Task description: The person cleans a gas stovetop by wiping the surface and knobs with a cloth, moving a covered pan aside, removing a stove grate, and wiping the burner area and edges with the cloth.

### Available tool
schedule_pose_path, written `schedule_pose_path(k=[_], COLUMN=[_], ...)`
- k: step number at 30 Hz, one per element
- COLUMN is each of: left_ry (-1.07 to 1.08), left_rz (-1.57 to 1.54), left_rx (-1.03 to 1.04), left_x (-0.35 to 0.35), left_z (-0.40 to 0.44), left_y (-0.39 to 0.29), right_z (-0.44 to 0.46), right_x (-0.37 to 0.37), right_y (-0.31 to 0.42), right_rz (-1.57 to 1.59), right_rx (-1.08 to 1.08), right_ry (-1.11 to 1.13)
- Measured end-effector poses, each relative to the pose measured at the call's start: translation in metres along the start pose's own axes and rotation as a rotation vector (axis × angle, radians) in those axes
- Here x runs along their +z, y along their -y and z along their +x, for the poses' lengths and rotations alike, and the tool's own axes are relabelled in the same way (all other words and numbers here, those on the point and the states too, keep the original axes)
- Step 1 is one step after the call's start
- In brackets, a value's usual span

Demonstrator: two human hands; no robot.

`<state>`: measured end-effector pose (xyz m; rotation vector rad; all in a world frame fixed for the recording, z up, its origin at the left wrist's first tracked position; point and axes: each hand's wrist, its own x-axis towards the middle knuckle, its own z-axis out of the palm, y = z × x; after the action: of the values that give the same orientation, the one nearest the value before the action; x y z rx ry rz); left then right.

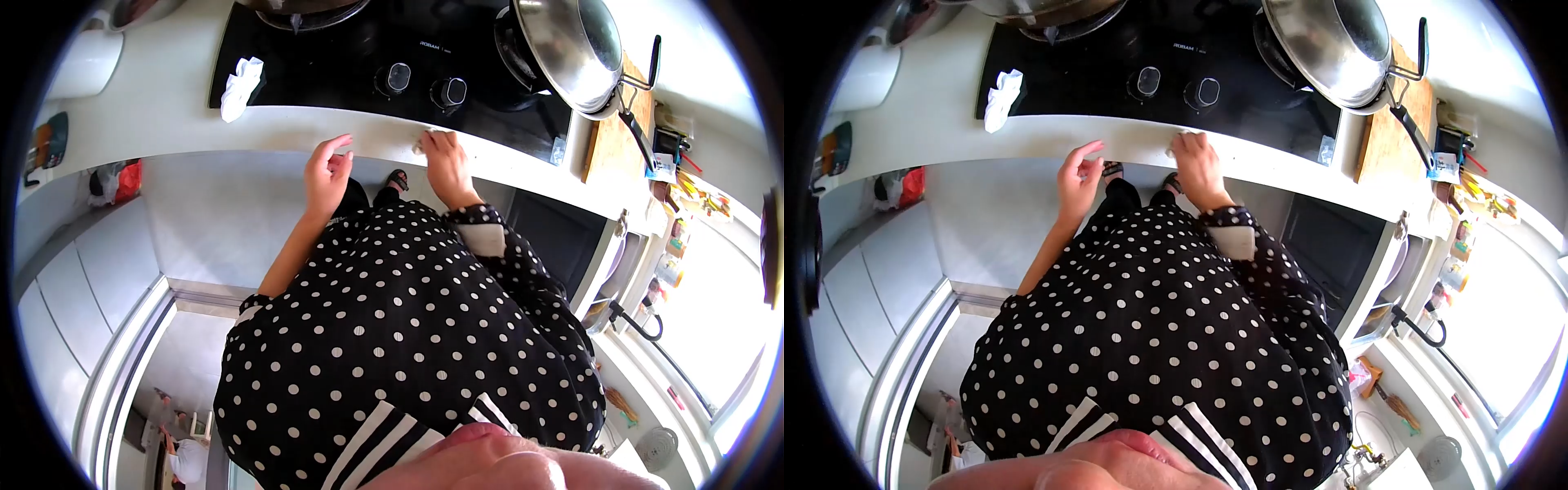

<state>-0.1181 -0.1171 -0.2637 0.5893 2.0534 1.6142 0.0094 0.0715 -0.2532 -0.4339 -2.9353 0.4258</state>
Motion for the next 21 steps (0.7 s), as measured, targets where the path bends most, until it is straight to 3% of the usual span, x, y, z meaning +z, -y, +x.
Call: schedule_pose_path(k=[2,4,6,8,10,12,14,17,21], left_ry=[0.013,0.000,0.003,0.026,0.043,0.065,0.095,0.099,0.093], left_rz=[-0.006,-0.004,-0.003,0.008,0.014,0.017,0.031,0.044,0.044], left_rx=[-0.017,-0.019,-0.028,-0.013,0.004,0.010,-0.002,0.002,-0.005], left_x=[-0.007,-0.010,-0.010,-0.006,0.000,0.004,0.005,0.006,0.009], left_z=[0.000,0.002,0.005,0.007,0.011,0.009,0.010,0.005,0.006], left_y=[0.005,0.003,-0.002,-0.009,-0.011,-0.009,-0.010,-0.004,0.000], right_z=[-0.014,-0.003,0.018,0.025,0.018,0.012,0.005,0.009,0.010], right_x=[0.008,-0.003,-0.015,0.005,0.024,0.023,0.018,0.004,0.024], right_y=[-0.036,-0.068,-0.079,-0.088,-0.061,-0.014,-0.028,-0.049,-0.018], right_rz=[-0.001,-0.251,-0.251,-0.328,-0.309,-0.174,-0.095,-0.183,-0.106], right_rx=[0.059,0.189,0.406,0.293,0.155,0.194,0.121,0.416,0.178], right_ry=[-0.166,-0.247,-0.284,-0.310,-0.199,-0.165,-0.188,-0.186,-0.141])
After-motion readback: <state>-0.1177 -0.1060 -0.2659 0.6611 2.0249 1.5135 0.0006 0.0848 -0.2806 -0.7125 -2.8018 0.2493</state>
